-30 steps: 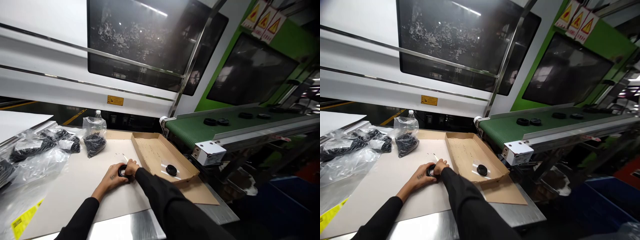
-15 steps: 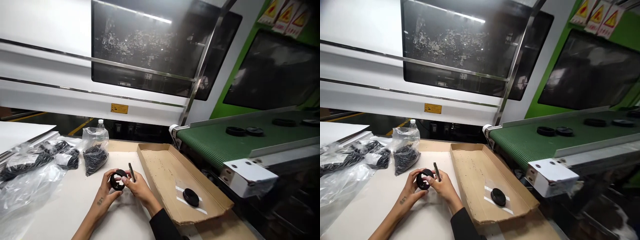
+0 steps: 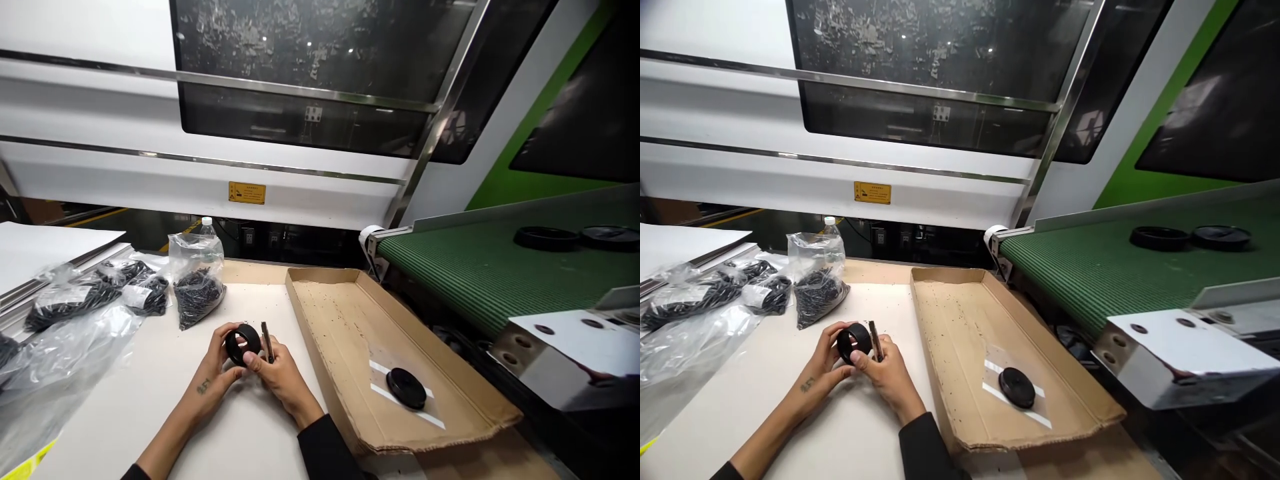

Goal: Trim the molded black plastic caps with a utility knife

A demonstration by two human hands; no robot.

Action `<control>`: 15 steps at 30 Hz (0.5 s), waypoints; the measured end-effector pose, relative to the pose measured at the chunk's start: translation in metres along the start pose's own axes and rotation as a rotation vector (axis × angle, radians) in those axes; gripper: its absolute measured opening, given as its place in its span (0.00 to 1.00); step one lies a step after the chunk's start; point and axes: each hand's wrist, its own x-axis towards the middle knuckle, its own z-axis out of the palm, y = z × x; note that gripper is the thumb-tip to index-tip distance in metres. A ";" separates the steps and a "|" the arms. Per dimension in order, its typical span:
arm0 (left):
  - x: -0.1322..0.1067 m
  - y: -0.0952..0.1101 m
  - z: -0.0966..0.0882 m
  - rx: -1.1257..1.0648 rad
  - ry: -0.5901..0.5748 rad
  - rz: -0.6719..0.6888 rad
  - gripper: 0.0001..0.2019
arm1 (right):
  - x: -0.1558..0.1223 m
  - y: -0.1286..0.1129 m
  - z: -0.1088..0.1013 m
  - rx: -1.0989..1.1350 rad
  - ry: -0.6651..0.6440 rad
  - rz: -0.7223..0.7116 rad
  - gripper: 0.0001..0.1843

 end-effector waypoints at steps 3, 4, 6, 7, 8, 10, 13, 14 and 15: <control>-0.001 0.004 0.002 -0.107 -0.062 -0.051 0.35 | -0.003 0.001 -0.001 0.039 -0.027 0.037 0.23; -0.002 0.006 0.003 -0.145 -0.080 -0.066 0.35 | -0.003 0.000 -0.002 0.043 -0.031 0.039 0.21; -0.003 0.010 0.003 -0.210 -0.097 -0.092 0.35 | -0.004 -0.001 -0.002 0.038 -0.031 0.031 0.19; -0.003 0.010 0.003 -0.231 -0.097 -0.103 0.33 | -0.004 -0.003 -0.002 0.029 -0.035 0.024 0.18; -0.003 0.010 0.004 -0.259 -0.085 -0.124 0.31 | -0.005 -0.004 -0.001 0.016 -0.039 0.014 0.16; -0.003 0.007 0.005 -0.331 -0.028 -0.186 0.26 | -0.005 -0.006 0.000 -0.022 -0.044 -0.018 0.15; -0.002 -0.004 0.010 -0.420 0.062 -0.248 0.25 | -0.006 -0.006 0.002 -0.098 -0.028 -0.082 0.14; -0.001 -0.008 0.012 -0.431 0.068 -0.251 0.26 | -0.005 -0.003 0.002 -0.123 -0.028 -0.095 0.14; 0.001 -0.013 0.014 -0.448 0.065 -0.259 0.28 | -0.004 0.001 0.002 -0.152 -0.032 -0.106 0.15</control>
